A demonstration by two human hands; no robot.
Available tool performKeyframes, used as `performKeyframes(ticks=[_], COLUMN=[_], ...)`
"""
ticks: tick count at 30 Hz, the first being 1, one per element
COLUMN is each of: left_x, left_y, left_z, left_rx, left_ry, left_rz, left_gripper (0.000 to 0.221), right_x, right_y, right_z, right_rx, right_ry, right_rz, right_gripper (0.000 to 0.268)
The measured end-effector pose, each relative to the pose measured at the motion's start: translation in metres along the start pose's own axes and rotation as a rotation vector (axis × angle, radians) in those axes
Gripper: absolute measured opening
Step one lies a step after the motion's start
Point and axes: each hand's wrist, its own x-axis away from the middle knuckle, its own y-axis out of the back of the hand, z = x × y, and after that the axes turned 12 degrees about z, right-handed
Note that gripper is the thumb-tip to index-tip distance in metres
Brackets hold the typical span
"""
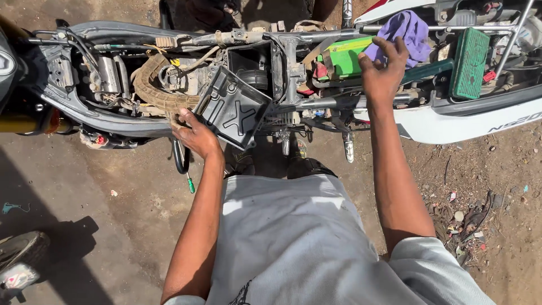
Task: The person wipes the inside of a motorcycle's air filter housing and its cover with a cloth while comparing the old air filter to a new one.
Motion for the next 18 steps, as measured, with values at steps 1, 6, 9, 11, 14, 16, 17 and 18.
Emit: performKeyframes(ticks=[1, 6, 9, 11, 14, 16, 17, 18], left_x=[0.006, 0.045, 0.103, 0.142, 0.187, 0.209, 0.217, 0.225], left_y=[0.005, 0.023, 0.038, 0.032, 0.012, -0.010, -0.024, -0.040], left_z=[-0.010, -0.025, -0.074, -0.085, -0.105, -0.105, -0.098, -0.092], left_rx=[0.002, 0.063, 0.035, 0.107, 0.352, 0.532, 0.783, 1.033], left_ry=[0.010, -0.013, -0.131, -0.225, -0.249, -0.170, 0.074, 0.328], left_rz=[-0.024, -0.122, -0.216, -0.171, 0.137, 0.387, 0.608, 0.826], left_gripper=[0.087, 0.076, 0.067, 0.064, 0.062, 0.064, 0.068, 0.074], right_x=[-0.017, -0.076, -0.071, -0.045, 0.014, 0.062, 0.086, 0.109], right_y=[0.002, -0.004, -0.001, 0.020, 0.033, 0.033, 0.030, 0.029], right_z=[-0.011, -0.085, -0.099, -0.034, 0.032, 0.060, 0.072, 0.082], right_rx=[-0.009, 0.204, 0.134, -0.050, -0.426, -0.613, -0.482, -0.332], right_ry=[0.013, -0.167, -0.077, -0.015, 0.012, -0.007, 0.297, 0.602], right_rz=[0.021, 0.049, -0.058, 0.007, 0.337, 0.609, 0.773, 0.931], right_gripper=[0.041, 0.046, 0.033, 0.022, 0.009, 0.012, 0.030, 0.050])
